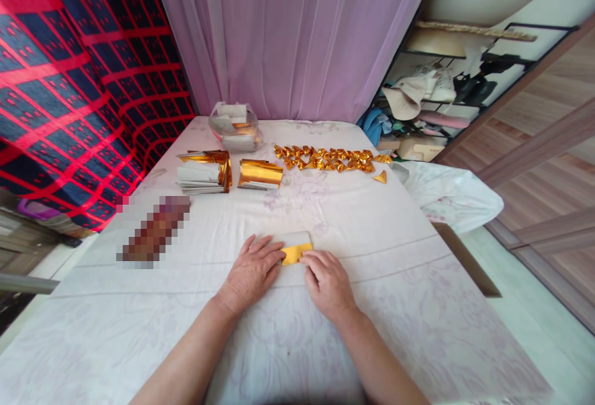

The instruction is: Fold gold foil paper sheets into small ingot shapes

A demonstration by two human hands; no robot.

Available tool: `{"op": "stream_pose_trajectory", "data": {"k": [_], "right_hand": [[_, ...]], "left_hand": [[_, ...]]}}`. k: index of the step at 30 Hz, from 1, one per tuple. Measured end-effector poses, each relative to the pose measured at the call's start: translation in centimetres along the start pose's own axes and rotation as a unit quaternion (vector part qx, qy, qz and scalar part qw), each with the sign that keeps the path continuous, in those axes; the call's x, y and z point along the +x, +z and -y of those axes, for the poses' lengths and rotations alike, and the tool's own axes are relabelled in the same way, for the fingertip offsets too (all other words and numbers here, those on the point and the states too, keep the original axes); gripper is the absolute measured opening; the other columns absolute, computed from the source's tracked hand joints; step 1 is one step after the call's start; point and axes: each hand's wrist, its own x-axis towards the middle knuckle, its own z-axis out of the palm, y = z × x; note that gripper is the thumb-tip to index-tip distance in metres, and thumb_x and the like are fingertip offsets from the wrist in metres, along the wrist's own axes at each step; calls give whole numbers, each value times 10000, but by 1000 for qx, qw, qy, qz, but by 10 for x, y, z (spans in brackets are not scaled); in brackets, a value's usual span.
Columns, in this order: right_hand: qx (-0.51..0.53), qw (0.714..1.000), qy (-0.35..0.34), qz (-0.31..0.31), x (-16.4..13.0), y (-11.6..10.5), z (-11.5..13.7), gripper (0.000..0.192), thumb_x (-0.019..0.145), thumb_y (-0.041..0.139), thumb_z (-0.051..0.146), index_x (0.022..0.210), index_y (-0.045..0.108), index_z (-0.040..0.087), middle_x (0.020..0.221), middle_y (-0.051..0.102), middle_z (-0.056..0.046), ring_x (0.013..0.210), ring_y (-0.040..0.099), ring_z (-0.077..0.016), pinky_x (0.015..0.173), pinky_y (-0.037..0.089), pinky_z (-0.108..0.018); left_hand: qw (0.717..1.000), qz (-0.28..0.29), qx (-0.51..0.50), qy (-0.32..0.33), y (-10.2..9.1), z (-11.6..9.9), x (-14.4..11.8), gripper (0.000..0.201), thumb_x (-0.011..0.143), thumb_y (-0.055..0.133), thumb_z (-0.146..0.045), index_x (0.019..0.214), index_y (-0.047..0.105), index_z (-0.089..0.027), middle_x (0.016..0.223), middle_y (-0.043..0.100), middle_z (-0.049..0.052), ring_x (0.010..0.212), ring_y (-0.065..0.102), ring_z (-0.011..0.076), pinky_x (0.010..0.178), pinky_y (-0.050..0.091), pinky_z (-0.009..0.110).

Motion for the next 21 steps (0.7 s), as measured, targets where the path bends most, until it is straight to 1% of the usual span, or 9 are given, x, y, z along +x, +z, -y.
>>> {"op": "stream_pose_trajectory", "data": {"k": [4, 7, 10, 12, 16, 18, 21], "right_hand": [[-4, 1000, -2, 7, 0, 3, -1, 298, 825, 493, 99, 1044, 664, 207, 1090, 667, -80, 1025, 588, -226, 923, 485, -390], [0, 1000, -4, 15, 2, 2, -1, 288, 839, 510, 131, 1074, 658, 207, 1126, 651, -89, 1067, 575, -235, 955, 474, -412], [0, 1000, -4, 31, 3, 1, 0, 282, 842, 519, 142, 1082, 653, 207, 1153, 637, -95, 1100, 562, -245, 971, 465, -436], [3, 999, -4, 40, 4, 0, 1, 274, 842, 525, 143, 1077, 651, 205, 1159, 633, -96, 1112, 557, -249, 972, 463, -444], [15, 999, -4, 45, 4, 0, 0, 271, 842, 523, 147, 1076, 648, 206, 1162, 632, -96, 1119, 554, -248, 972, 465, -441], [21, 999, -7, 39, 3, 0, -1, 296, 837, 513, 140, 1097, 642, 202, 1170, 629, -99, 1127, 552, -248, 979, 462, -441], [35, 999, -10, 30, 2, 0, -2, 338, 822, 489, 117, 1108, 643, 212, 1171, 627, -96, 1132, 549, -240, 985, 458, -433]], "left_hand": [[999, -29, 0, 21, 1, 0, -1, 268, 918, 545, -228, 1156, 650, -292, 1186, 694, 8, 1187, 549, 258, 1104, 274, 545], [999, -40, 5, 31, 1, -4, 0, 224, 906, 590, -245, 1107, 679, -289, 1055, 721, 12, 1055, 591, 233, 1064, 322, 515], [999, -42, 13, 32, 0, -10, 3, 191, 886, 627, -260, 1061, 702, -276, 967, 706, 25, 941, 598, 213, 1008, 380, 487], [998, -46, 17, 30, 1, -12, 4, 172, 881, 635, -272, 1034, 713, -267, 987, 693, 39, 939, 594, 216, 985, 404, 477], [998, -46, 3, 31, 5, -11, 6, 145, 873, 646, -254, 1003, 712, -251, 1137, 685, 43, 1078, 587, 237, 1024, 385, 481], [999, -35, -11, 31, 7, -10, 6, 160, 875, 644, -244, 1025, 701, -245, 1142, 697, 35, 1100, 595, 234, 1030, 385, 474], [999, -35, -25, 28, 8, -9, 8, 168, 881, 634, -236, 1035, 699, -235, 1101, 713, 39, 1055, 621, 221, 997, 414, 454]]}}
